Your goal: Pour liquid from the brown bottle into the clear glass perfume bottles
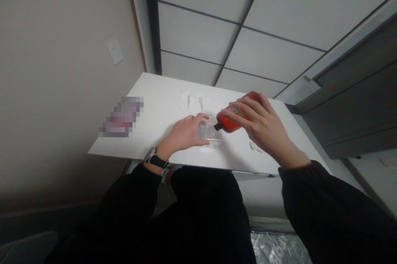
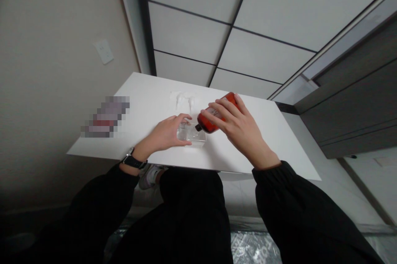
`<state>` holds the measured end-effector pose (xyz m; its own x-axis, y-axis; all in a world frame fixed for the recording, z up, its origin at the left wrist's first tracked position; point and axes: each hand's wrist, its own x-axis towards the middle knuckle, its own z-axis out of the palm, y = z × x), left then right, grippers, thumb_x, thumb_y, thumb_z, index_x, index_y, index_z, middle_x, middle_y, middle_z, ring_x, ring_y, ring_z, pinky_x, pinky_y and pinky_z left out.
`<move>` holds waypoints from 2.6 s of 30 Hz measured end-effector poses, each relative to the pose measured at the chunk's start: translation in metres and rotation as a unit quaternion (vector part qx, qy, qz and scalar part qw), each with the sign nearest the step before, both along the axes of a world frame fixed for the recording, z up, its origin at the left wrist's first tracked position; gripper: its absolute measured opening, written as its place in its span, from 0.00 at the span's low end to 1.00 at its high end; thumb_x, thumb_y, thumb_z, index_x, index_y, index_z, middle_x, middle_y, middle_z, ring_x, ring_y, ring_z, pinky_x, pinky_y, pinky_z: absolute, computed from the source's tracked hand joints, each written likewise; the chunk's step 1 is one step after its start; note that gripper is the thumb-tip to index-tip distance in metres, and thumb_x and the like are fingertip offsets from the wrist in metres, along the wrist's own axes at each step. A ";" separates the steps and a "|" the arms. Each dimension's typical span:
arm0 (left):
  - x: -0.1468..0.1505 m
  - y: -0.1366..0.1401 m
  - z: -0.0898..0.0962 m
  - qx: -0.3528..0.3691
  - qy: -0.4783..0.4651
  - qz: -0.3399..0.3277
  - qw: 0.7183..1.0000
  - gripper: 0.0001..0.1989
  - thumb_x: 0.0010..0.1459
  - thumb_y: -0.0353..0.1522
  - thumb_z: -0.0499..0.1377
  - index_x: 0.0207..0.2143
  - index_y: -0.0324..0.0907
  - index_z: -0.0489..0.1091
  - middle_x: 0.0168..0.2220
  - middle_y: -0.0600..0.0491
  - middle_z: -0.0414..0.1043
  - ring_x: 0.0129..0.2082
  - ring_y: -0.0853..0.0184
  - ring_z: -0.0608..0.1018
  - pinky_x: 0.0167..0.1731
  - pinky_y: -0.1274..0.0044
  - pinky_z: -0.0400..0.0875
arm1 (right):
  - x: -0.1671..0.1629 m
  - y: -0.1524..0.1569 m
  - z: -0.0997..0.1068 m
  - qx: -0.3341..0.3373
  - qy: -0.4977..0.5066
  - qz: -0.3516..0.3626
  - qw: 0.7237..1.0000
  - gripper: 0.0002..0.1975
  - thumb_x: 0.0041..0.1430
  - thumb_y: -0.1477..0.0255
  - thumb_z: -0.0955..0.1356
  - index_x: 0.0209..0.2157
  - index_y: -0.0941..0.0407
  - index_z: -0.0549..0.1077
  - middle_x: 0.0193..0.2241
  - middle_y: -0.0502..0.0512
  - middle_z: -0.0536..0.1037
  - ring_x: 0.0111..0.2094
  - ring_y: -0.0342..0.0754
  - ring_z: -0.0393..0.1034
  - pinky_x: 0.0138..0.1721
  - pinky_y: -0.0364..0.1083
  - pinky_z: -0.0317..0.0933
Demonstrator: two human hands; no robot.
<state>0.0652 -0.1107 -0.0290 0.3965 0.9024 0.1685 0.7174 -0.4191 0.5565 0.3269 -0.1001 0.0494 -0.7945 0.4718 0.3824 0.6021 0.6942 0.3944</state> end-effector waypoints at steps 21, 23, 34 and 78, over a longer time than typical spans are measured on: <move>-0.003 0.002 -0.002 0.010 -0.025 -0.030 0.999 0.34 0.56 0.47 0.70 0.59 0.47 0.64 0.54 0.44 0.76 0.55 0.49 0.77 0.53 0.60 0.73 | -0.016 0.000 0.021 0.069 -0.097 0.024 0.993 0.28 0.65 0.85 0.66 0.62 0.48 0.71 0.58 0.55 0.78 0.62 0.54 0.68 0.69 0.67 0.59; -0.003 0.003 -0.001 0.010 -0.027 -0.036 0.999 0.32 0.56 0.47 0.70 0.58 0.47 0.64 0.55 0.44 0.76 0.55 0.49 0.77 0.54 0.59 0.72 | -0.018 -0.001 0.023 0.075 -0.104 0.027 0.991 0.27 0.65 0.85 0.67 0.61 0.48 0.72 0.57 0.54 0.78 0.61 0.54 0.68 0.69 0.66 0.60; -0.006 0.002 0.004 0.007 -0.041 -0.064 0.997 0.30 0.58 0.45 0.67 0.58 0.45 0.65 0.57 0.43 0.75 0.57 0.50 0.76 0.58 0.58 0.70 | -0.026 -0.005 0.032 0.033 -0.098 0.045 0.994 0.28 0.63 0.85 0.70 0.61 0.49 0.73 0.55 0.53 0.79 0.60 0.53 0.69 0.71 0.65 0.56; -0.003 0.011 0.009 -0.019 -0.050 -0.046 0.998 0.28 0.55 0.40 0.71 0.54 0.43 0.66 0.51 0.46 0.78 0.49 0.53 0.80 0.51 0.62 0.73 | -0.046 0.016 0.031 0.182 -0.155 0.120 0.964 0.11 0.65 0.80 0.69 0.41 0.51 0.82 0.41 0.41 0.81 0.52 0.45 0.73 0.70 0.57 0.55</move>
<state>0.0623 -0.1001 -0.0203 0.4604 0.8696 0.1785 0.6166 -0.4579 0.6404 0.2808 -0.0846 0.0804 -0.9663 0.1401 0.2158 0.2567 0.5797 0.7733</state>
